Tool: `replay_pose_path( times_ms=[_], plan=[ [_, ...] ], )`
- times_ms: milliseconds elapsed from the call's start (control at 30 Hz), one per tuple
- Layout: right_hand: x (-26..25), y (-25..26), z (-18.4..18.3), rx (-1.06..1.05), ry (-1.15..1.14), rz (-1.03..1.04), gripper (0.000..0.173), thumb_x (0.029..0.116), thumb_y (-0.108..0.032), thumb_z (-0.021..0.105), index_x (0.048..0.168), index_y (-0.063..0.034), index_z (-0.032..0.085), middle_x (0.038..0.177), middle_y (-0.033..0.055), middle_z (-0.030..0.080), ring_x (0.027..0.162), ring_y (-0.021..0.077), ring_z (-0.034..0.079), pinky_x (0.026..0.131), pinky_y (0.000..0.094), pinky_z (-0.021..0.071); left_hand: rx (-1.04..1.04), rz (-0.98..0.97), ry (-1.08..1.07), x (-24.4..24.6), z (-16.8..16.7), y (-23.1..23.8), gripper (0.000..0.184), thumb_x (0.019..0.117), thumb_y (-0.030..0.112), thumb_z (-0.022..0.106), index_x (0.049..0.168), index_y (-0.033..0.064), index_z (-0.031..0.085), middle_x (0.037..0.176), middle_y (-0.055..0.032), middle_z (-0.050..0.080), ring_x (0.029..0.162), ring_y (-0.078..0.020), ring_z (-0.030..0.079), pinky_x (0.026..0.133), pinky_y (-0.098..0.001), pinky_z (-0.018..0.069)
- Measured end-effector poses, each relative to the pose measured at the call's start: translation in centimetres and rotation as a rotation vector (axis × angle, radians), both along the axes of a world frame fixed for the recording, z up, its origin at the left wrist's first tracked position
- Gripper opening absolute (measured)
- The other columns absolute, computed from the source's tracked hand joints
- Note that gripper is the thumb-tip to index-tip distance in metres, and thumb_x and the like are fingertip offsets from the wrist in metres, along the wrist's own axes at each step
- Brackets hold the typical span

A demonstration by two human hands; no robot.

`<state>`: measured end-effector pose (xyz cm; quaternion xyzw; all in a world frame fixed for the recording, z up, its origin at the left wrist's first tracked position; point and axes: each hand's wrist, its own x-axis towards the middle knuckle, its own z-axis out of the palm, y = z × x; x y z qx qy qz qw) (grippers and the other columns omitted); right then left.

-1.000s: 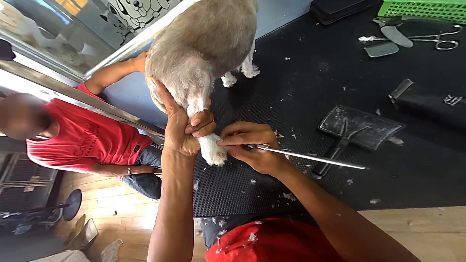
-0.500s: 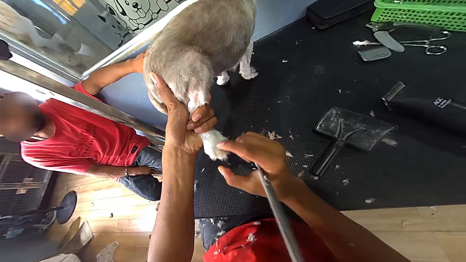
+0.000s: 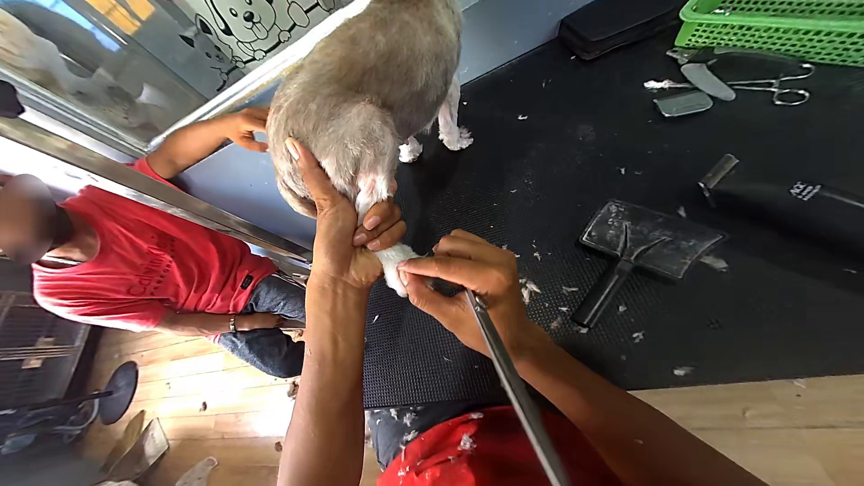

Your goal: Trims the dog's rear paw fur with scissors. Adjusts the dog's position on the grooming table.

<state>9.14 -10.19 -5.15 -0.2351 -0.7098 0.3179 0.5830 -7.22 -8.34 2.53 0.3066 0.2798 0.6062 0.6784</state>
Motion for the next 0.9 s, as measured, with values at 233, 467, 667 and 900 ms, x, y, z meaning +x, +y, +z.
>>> replay_pose_path(
  times_ms=[233, 467, 667, 900],
  plan=[
    [1.0, 0.9, 1.8, -0.292, 0.183, 0.110, 0.011, 0.0965, -0.011, 0.069, 0.094, -0.0009, 0.074, 0.075, -0.0016, 0.059, 0.060, 0.0015, 0.050, 0.051, 0.0145, 0.0399, -0.021, -0.012, -0.012, 0.2, 0.3, 0.1, 0.090, 0.0853, 0.091, 0.016, 0.087, 0.0134, 0.061, 0.052, 0.0051, 0.043, 0.038, -0.0048, 0.040, 0.037, -0.0182, 0.0364],
    [3.5, -0.9, 0.7, -0.689, -0.008, 0.193, 0.029, 0.0986, -0.021, 0.066, 0.124, -0.0125, 0.054, 0.073, -0.0038, 0.055, 0.056, 0.0061, 0.050, 0.048, 0.0191, 0.0409, -0.025, -0.023, 0.006, 0.2, 0.0, 0.4, 0.091, 0.0849, 0.091, 0.014, 0.088, 0.0134, 0.061, 0.054, 0.0044, 0.044, 0.038, -0.0054, 0.040, 0.037, -0.0187, 0.0370],
    [6.3, -5.3, -1.8, -0.730, -0.356, 0.291, 0.085, 0.0885, -0.008, 0.053, 0.164, -0.0233, 0.017, 0.115, -0.0017, 0.059, 0.096, 0.0082, 0.065, 0.079, 0.0271, 0.0593, -0.006, -0.025, 0.028, 0.2, 0.0, 0.6, 0.091, 0.0863, 0.090, 0.014, 0.088, 0.0124, 0.062, 0.052, 0.0047, 0.043, 0.038, -0.0056, 0.040, 0.038, -0.0190, 0.0374],
    [7.0, -8.4, -3.9, -0.345, -0.672, -0.092, 0.072, 0.0915, -0.052, 0.060, 0.157, -0.0253, 0.045, 0.094, -0.0020, 0.063, 0.066, 0.0097, 0.060, 0.052, 0.0312, 0.0519, -0.019, 0.037, 0.074, 0.8, 0.1, 1.0, 0.091, 0.0866, 0.089, 0.009, 0.086, 0.0135, 0.060, 0.050, 0.0049, 0.041, 0.037, -0.0057, 0.039, 0.037, -0.0196, 0.0368]
  ],
)
